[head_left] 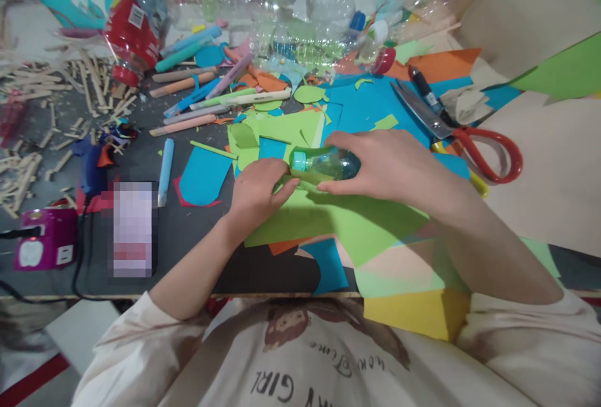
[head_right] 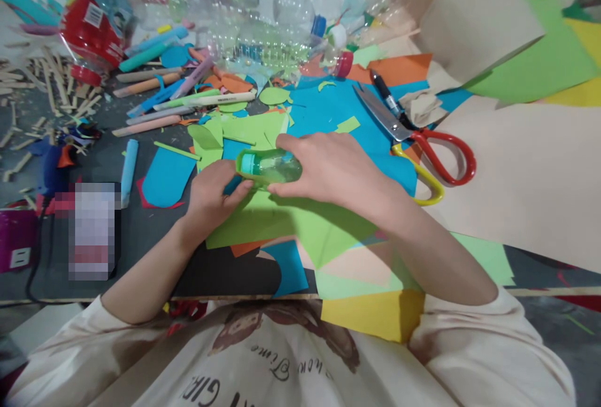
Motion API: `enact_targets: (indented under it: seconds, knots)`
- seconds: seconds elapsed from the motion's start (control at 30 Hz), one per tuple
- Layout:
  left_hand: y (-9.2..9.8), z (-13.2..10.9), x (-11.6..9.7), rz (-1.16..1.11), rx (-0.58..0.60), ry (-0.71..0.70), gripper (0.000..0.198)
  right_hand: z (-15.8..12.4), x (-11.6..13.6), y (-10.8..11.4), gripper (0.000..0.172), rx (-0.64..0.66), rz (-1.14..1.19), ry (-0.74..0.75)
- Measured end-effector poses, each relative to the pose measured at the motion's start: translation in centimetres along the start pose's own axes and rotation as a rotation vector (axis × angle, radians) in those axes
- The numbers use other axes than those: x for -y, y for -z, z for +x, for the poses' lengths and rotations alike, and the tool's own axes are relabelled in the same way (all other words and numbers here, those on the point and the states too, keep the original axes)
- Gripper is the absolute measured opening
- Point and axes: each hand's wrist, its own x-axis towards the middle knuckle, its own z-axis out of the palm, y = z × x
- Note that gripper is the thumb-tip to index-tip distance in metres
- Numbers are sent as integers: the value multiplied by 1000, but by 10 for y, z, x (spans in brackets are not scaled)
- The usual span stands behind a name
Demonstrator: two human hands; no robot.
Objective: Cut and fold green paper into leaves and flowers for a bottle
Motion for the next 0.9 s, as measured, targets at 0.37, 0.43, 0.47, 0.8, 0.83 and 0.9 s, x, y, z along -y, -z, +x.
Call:
enact_targets:
  seconds: [0.37,0.43,0.47,0.8,0.83,0.9]
  knots:
    - [1,-2,-4,81,-197,-88,26,-2,-1,-1,61,-29,89,-8]
    - [2,0,-6,80,-232,-103,23,-2,-1,-1,62,-29,88,-10]
    - [2,0,-6,75,-245,-107,21,-2,-1,-1,63,-27,84,-10]
    - [1,0,-4,-75,-112,-19,27,-2,7,1,63,23,-17,-23]
    - [1,0,-3,-81,-101,-11,28,-2,8,1,63,28,-27,-24]
    - [0,0,-3,-91,-84,1,29,-2,9,1,63,32,-45,-23]
